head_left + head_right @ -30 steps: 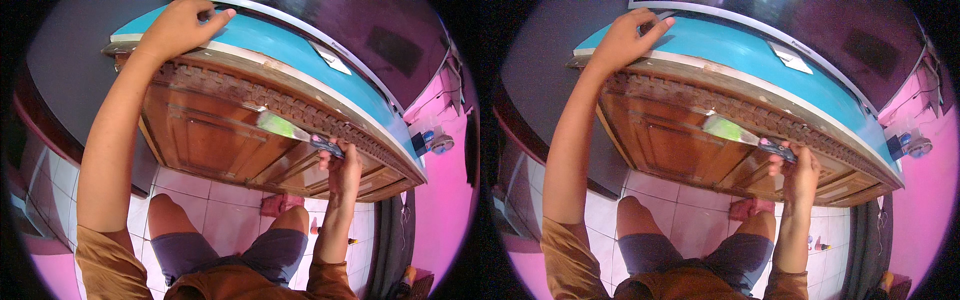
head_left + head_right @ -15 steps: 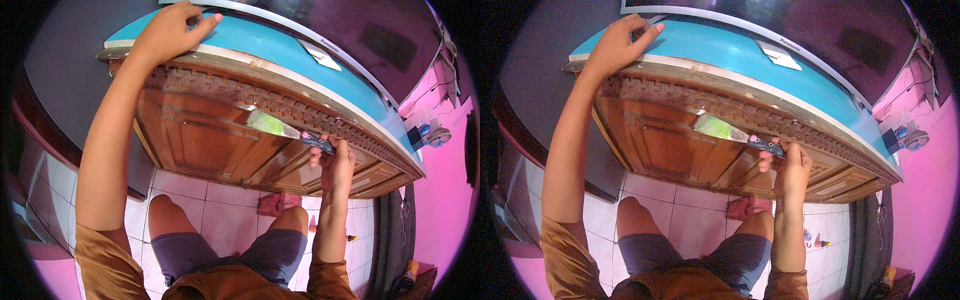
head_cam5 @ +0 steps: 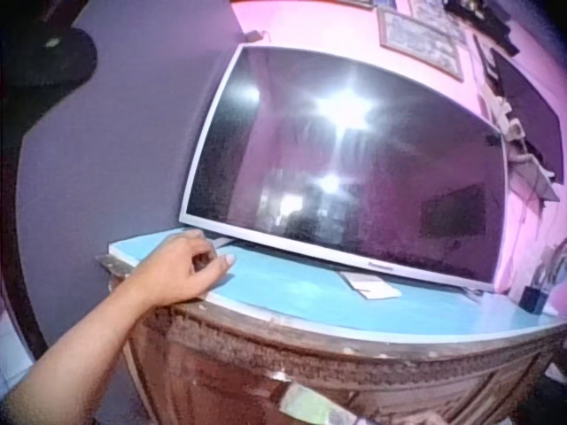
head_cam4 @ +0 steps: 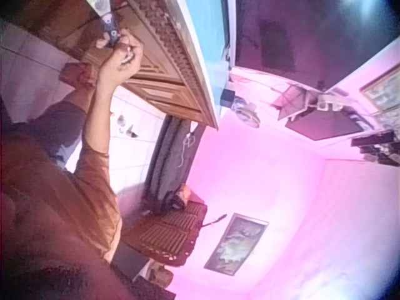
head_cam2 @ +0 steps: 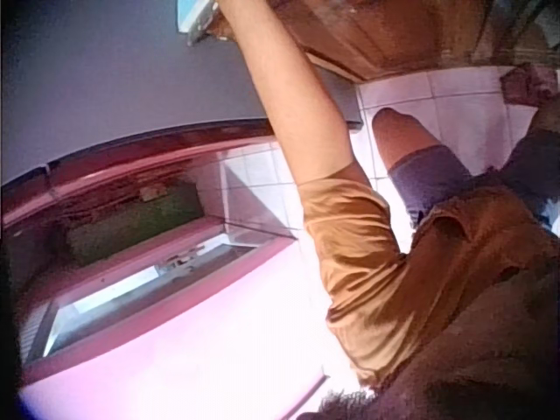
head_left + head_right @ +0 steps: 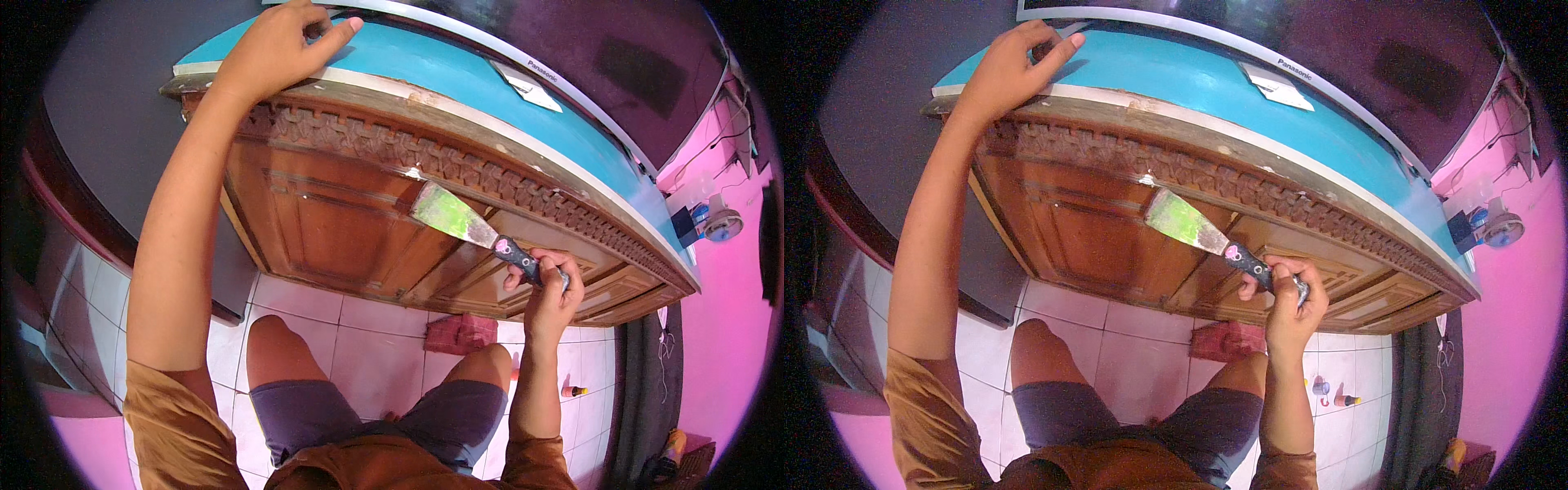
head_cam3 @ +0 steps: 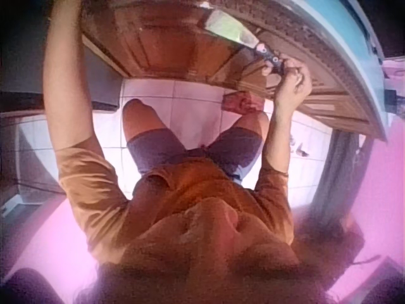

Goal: The person uses a scraper to apply and smooth white putty or filler into a damaged wooden groove of a cabinet.

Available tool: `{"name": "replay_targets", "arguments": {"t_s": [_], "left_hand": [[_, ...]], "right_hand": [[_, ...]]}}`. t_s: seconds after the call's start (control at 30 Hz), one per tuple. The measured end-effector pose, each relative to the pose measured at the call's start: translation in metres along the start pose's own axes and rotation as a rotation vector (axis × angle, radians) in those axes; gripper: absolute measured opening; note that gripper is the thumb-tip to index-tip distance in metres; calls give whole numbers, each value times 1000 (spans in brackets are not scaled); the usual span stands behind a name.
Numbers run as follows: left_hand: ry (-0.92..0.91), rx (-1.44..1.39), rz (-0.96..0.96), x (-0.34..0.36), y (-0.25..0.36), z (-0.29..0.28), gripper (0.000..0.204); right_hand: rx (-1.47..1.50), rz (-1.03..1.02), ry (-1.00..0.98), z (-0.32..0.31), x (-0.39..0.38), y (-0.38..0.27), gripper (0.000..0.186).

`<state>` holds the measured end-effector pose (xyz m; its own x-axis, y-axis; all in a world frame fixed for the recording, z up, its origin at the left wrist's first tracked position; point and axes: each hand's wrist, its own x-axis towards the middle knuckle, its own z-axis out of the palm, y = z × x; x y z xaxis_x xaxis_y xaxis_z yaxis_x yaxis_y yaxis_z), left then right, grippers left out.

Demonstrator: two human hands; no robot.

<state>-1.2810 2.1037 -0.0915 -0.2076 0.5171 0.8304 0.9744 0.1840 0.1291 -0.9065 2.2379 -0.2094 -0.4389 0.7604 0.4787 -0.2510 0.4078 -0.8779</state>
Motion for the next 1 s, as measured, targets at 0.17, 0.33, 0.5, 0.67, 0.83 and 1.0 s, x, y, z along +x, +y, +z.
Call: {"name": "replay_targets", "arguments": {"t_s": [0.17,0.33,0.5,0.67,0.83,1.0], "left_hand": [[-7,-14,16,2,2,1,50],[-6,3,1,0,-2,2,50],[-41,-13,-72,4,13,-12,53],[-77,-16,-86,3,9,-20,56],[-110,-34,-156,6,13,-14,54],[-20,-19,-33,2,7,-2,52]], "right_hand": [[2,-7,11,6,0,8,17],[-79,-21,33,28,-6,-4,16],[-122,-20,75,31,-3,-17,15],[-186,-22,16,36,-2,-17,14],[-383,-229,43,29,-9,5,18],[-337,-189,147,8,-12,7,18]]}}
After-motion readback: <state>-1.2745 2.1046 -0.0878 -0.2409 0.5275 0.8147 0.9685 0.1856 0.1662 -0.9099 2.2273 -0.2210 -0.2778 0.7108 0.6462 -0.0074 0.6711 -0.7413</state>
